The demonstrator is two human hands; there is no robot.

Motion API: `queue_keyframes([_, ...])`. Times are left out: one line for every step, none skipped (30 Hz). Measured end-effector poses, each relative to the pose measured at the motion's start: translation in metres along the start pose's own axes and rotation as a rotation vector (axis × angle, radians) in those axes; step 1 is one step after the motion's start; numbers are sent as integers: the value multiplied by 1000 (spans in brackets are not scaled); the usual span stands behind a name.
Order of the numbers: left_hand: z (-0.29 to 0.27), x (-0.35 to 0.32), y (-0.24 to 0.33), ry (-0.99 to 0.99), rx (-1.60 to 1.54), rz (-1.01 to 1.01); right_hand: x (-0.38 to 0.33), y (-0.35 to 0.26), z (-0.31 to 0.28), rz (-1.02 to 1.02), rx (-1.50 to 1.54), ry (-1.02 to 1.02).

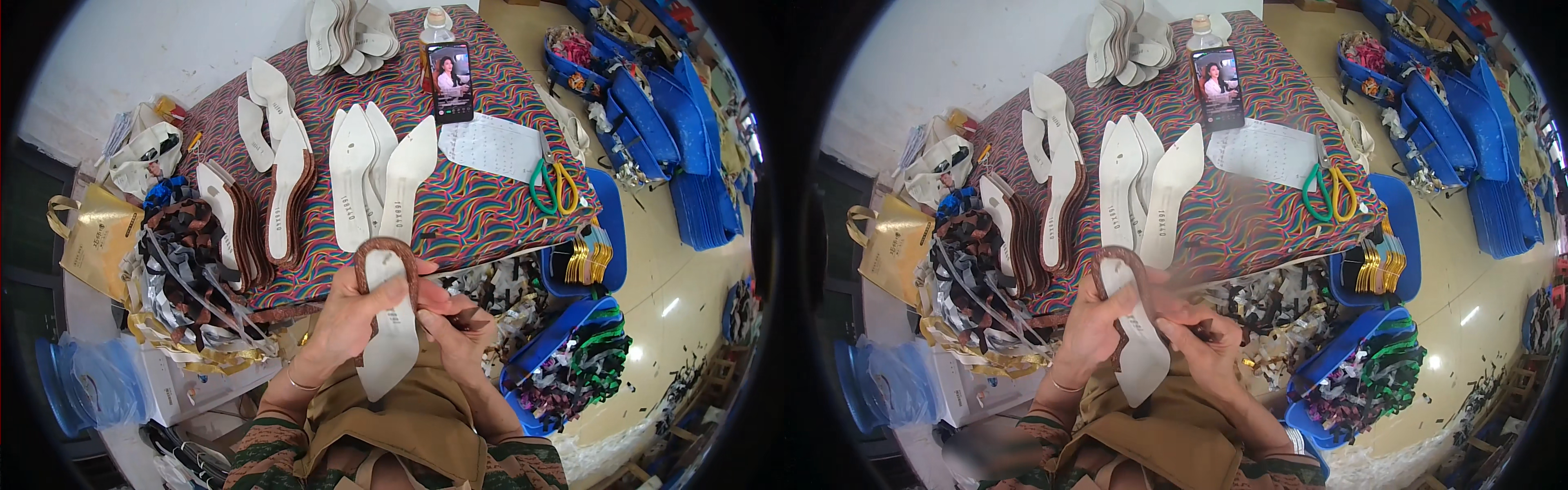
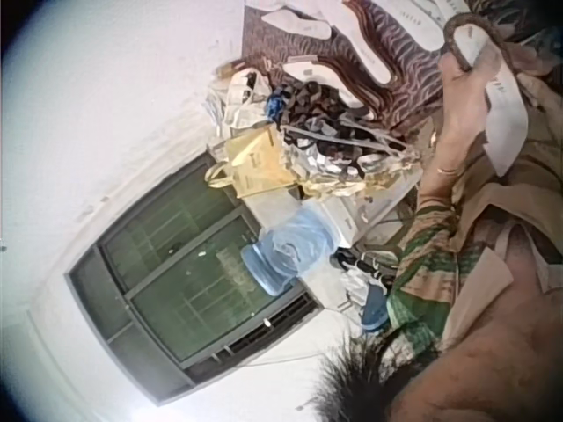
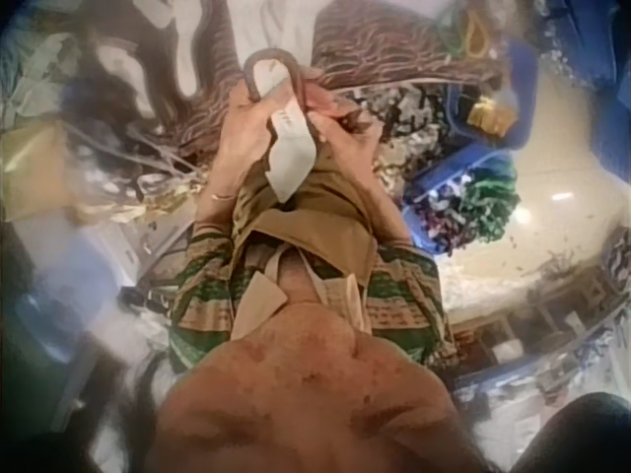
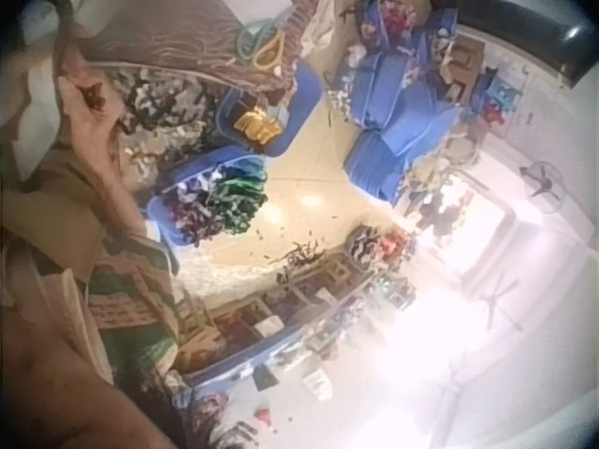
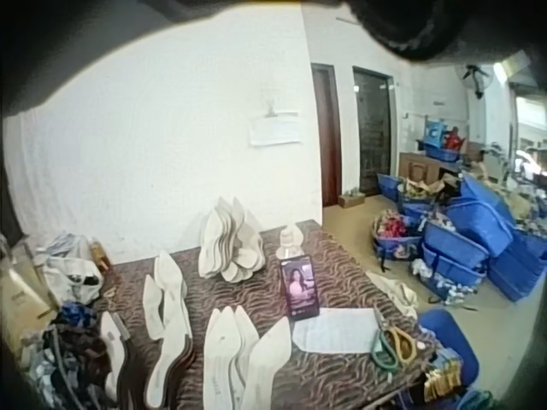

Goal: The person attaches brown straps to white slipper soles using a small tool to secure them. They handle multiple soles and straps, placing finished units on the table.

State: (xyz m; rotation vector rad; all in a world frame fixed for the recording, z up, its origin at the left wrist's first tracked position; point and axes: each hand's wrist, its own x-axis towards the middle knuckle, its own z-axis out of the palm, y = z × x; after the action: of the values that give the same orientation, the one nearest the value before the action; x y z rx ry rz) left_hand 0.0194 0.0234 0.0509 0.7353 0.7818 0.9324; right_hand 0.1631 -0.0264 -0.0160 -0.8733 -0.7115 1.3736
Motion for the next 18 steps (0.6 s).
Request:
queue_keyframes([-2, 1, 1, 15, 9, 25, 1, 1, -1, 1, -33, -33])
queue_keyframes([-2, 2, 1, 44, -36, 72, 2, 3, -4, 2, -66, -65])
queue_keyframes([-5, 3, 1, 35, -58, 83, 2, 4, -7, 2, -99, -97])
queue_keyframes([-10, 4, 2, 27, -81, 94, 0, 4, -8, 9, -111, -101])
queue_keyframes([-13, 4, 2, 17, -103, 104, -2, 4, -9, 15, -123, -105])
queue_keyframes([-9, 5, 0, 29, -70, 127, -4, 3, -11, 24, -136, -110])
queue_keyframes([-7, 5, 0, 58, -81, 136, -5, 3, -13, 28, -147, -122])
queue_keyframes([-5, 5, 0, 87, -92, 145, -6, 3, -15, 32, -157, -134])
queue_keyframes([-4, 5, -1, 112, -104, 154, -7, 3, -17, 34, -169, -145])
queue_keyframes([-3, 7, -3, 76, -169, 153, -7, 2, -17, 52, -186, -142])
queue_keyframes([-3, 8, -5, 39, -234, 152, -5, -1, -16, 70, -203, -139])
queue_keyframes([-4, 10, -7, 3, -300, 152, -4, -3, -16, 88, -221, -137])
queue_keyframes([-5, 11, -8, -16, -352, 130, -1, -3, -17, 34, -277, -166])
queue_keyframes([-6, 13, -8, -34, -405, 107, 2, -3, -18, -20, -334, -195])
queue_keyframes([-8, 14, -8, -51, -455, 86, 5, -2, -19, -74, -389, -225])
queue_keyframes([-12, 15, -11, -96, -477, 80, 8, -2, -21, -116, -439, -243])
queue_keyframes([-17, 16, -15, -141, -498, 75, 11, -3, -23, -157, -489, -261])
queue_keyframes([-18, 18, -14, -189, -518, 70, 15, -2, -24, -201, -540, -278])
